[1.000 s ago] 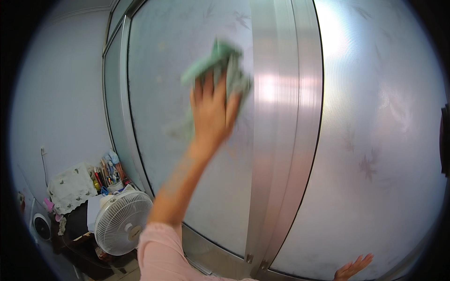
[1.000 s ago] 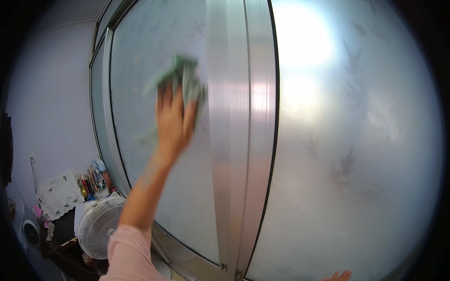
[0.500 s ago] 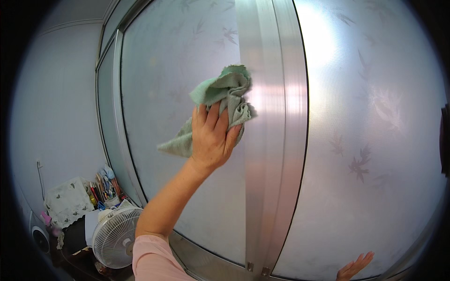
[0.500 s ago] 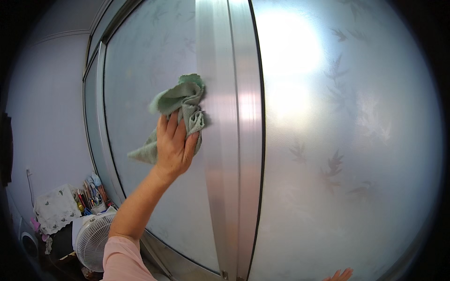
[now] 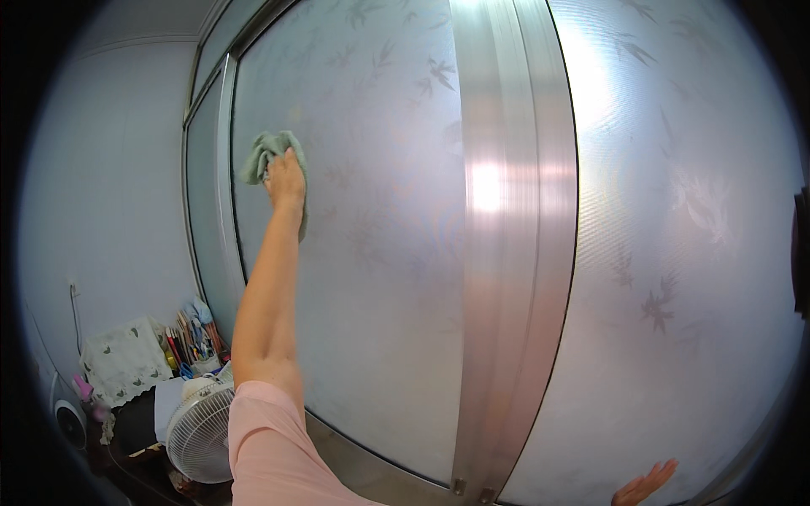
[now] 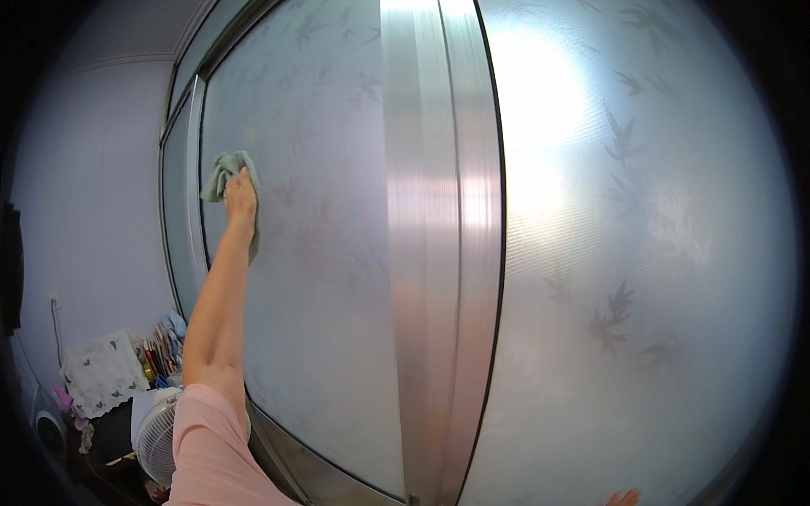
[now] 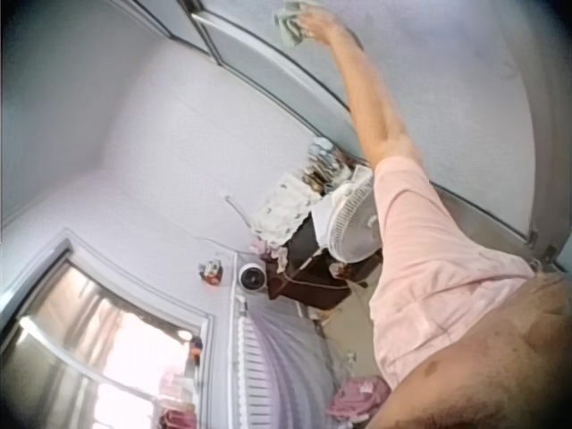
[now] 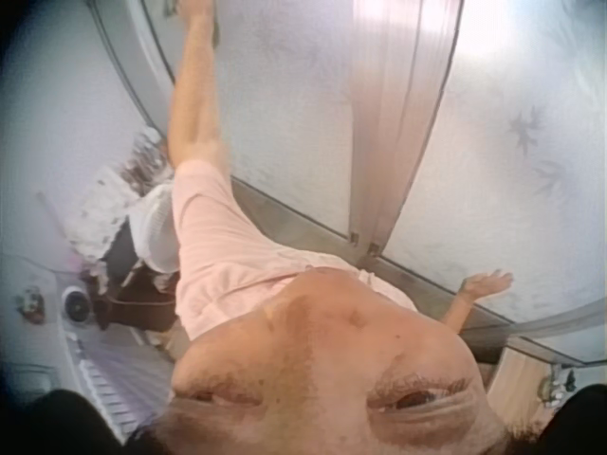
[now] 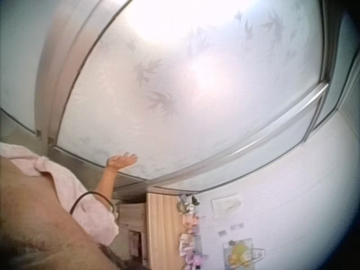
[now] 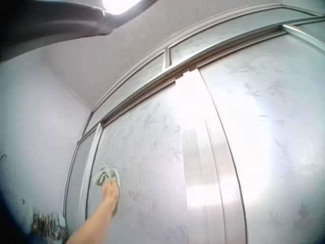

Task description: The person organizes small items on a desk, then wipes the desk surface with a cloth. They proceed to wipe the sliding wardrobe doors and the lower cabinet area with the same cloth.

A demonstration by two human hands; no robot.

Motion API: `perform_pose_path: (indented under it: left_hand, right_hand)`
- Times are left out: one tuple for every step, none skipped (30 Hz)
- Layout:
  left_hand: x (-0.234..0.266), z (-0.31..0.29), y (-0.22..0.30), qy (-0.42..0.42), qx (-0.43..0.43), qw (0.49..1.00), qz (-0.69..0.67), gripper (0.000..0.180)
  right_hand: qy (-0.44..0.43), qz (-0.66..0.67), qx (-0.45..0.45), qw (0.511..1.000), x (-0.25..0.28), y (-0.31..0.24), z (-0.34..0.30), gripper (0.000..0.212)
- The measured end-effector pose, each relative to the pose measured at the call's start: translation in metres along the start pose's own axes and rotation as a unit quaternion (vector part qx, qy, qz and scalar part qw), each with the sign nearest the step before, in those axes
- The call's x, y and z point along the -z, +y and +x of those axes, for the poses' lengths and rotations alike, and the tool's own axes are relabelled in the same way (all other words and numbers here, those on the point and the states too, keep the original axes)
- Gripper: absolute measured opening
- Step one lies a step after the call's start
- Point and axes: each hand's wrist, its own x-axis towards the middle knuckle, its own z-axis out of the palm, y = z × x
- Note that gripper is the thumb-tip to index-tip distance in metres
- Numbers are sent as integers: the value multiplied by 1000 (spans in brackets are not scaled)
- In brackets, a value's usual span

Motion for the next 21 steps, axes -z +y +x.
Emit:
perform_pose_path:
  left_hand:
    - [-1, -4, 5, 1, 8, 1000, -28, 53]
    - [5, -12, 27, -56, -80, 993, -71, 48]
    - [6, -29, 56, -114, -164, 973, -117, 42]
    - [-2, -47, 79, -20, -325, 946, -3, 33]
    - [-11, -70, 102, 60, -473, 879, -5, 32]
    - [-8, -96, 122, 4, -587, 809, 23, 41]
    - [2, -117, 143, -51, -574, 817, 2, 42]
    - [8, -121, 155, -30, -612, 791, 6, 41]
    - [1, -114, 150, -13, -612, 791, -5, 41]
    - [-3, -93, 147, 8, -616, 787, -14, 41]
    - [-16, -70, 140, 28, -618, 785, -31, 41]
    - [-33, -35, 125, 31, -548, 835, 39, 44]
    - [-40, 8, 108, 33, -474, 872, 118, 46]
    - [-41, 38, 94, 25, -361, 925, 120, 55]
    - [-20, 40, 101, -24, -188, 977, 95, 62]
    - [-22, 76, 70, -48, -111, 988, 94, 63]
    - [-25, 89, 58, -78, -33, 992, 90, 64]
    - [-39, 95, 49, -63, -16, 994, 84, 64]
    - [-31, 81, 57, -44, -2, 995, 94, 64]
    - [-28, 69, 69, -24, 13, 995, 98, 64]
    - [-30, 63, 81, -27, -53, 994, 90, 62]
  right_hand:
    - [-19, -38, 13, 999, -2, -1, -1, 54]
    - [-39, -72, 26, 996, 0, 2, 0, 53]
    - [-58, -111, 42, 991, 2, 6, 2, 52]
    - [-52, -110, 47, 991, 0, 9, 1, 51]
    - [-46, -111, 52, 991, 0, 14, -1, 50]
    - [-39, -125, 58, 990, 6, 17, 0, 49]
    - [-34, -123, 68, 990, 5, 11, 2, 49]
    - [-29, -125, 79, 989, 7, 3, 8, 49]
    - [-25, -131, 91, 987, 9, -1, 13, 49]
    - [-25, -119, 87, 989, 6, -4, 14, 49]
    - [-25, -114, 84, 990, 4, -3, 11, 49]
    - [-27, -106, 82, 991, 3, -2, 9, 49]
    - [-27, -96, 84, 991, -1, -2, 6, 49]
    - [-25, -95, 89, 991, -4, 2, 6, 49]
    - [-20, -94, 90, 991, -7, 7, 3, 49]
    - [-7, -54, 39, 998, -14, 13, -3, 49]
    - [5, -20, -13, 1000, -18, 19, -11, 48]
    - [18, 17, -64, 998, -17, 23, -20, 48]
    - [-19, -29, -34, 999, -19, 16, -21, 49]
    - [-52, -79, -1, 996, -14, 10, -12, 50]
    - [-82, -131, 35, 987, -10, 7, -7, 52]
